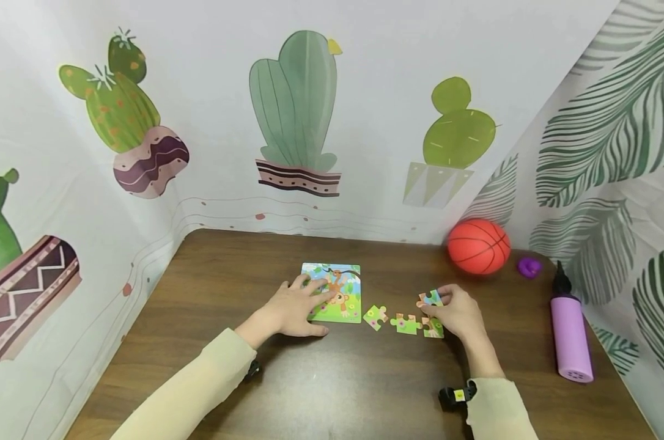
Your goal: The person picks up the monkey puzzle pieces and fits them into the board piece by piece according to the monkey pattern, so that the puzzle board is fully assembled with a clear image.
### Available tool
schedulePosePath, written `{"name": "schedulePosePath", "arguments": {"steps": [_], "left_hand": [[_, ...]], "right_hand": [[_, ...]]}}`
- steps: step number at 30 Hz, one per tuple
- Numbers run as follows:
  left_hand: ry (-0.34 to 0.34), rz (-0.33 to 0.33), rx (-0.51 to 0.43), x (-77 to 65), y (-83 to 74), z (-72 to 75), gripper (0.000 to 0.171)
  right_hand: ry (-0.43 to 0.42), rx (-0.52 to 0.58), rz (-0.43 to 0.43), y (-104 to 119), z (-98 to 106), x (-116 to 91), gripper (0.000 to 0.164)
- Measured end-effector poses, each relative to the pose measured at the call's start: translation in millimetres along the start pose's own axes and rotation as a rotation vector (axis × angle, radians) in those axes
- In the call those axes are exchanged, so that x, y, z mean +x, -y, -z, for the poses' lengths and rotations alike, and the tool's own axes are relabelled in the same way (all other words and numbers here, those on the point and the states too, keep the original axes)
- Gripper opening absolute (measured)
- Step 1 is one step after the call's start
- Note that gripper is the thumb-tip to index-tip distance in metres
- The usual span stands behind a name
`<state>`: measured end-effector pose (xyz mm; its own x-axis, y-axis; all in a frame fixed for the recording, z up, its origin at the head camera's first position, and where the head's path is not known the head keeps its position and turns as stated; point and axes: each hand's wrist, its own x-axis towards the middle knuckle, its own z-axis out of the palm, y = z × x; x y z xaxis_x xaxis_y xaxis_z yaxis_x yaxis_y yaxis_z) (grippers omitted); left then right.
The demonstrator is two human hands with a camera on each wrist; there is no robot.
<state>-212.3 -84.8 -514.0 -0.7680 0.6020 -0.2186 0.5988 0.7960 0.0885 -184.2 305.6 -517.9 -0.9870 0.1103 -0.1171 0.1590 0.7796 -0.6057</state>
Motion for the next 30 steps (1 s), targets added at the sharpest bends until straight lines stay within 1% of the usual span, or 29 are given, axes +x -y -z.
{"name": "schedulePosePath", "arguments": {"steps": [3, 5, 11, 14, 18, 24, 30], "left_hand": [[0.006, 0.003, 0.001, 0.2, 0.3, -1.6, 0.088], [0.006, 0.005, -0.005, -0.1, 0.4, -1.5, 0.088], [0.011, 0.004, -0.020, -1.7, 0.0, 0.0, 0.088], [0.009, 0.001, -0.022, -2.3, 0.0, 0.5, 0.088], [0.004, -0.001, -0.022, -2.8, -0.5, 1.7, 0.087], [-0.003, -0.005, -0.022, -2.8, -1.3, 2.6, 0.086], [-0.004, -0.006, -0.026, -2.4, -1.0, 3.3, 0.087]], "right_hand": [[-0.025, -0.008, 0.050, -4.7, -1.9, 0.4, 0.064], [-0.045, -0.015, 0.091, -6.9, -2.3, 0.4, 0.061], [-0.121, -0.024, 0.164, -10.8, 0.1, -2.4, 0.039], [-0.155, -0.025, 0.182, -12.5, 2.5, -3.6, 0.029], [-0.155, -0.026, 0.175, -15.7, 6.6, -4.8, 0.024], [-0.119, -0.002, 0.122, -15.2, 12.9, -6.0, 0.027], [-0.140, 0.030, 0.144, -7.0, 14.0, -4.7, 0.029]]}}
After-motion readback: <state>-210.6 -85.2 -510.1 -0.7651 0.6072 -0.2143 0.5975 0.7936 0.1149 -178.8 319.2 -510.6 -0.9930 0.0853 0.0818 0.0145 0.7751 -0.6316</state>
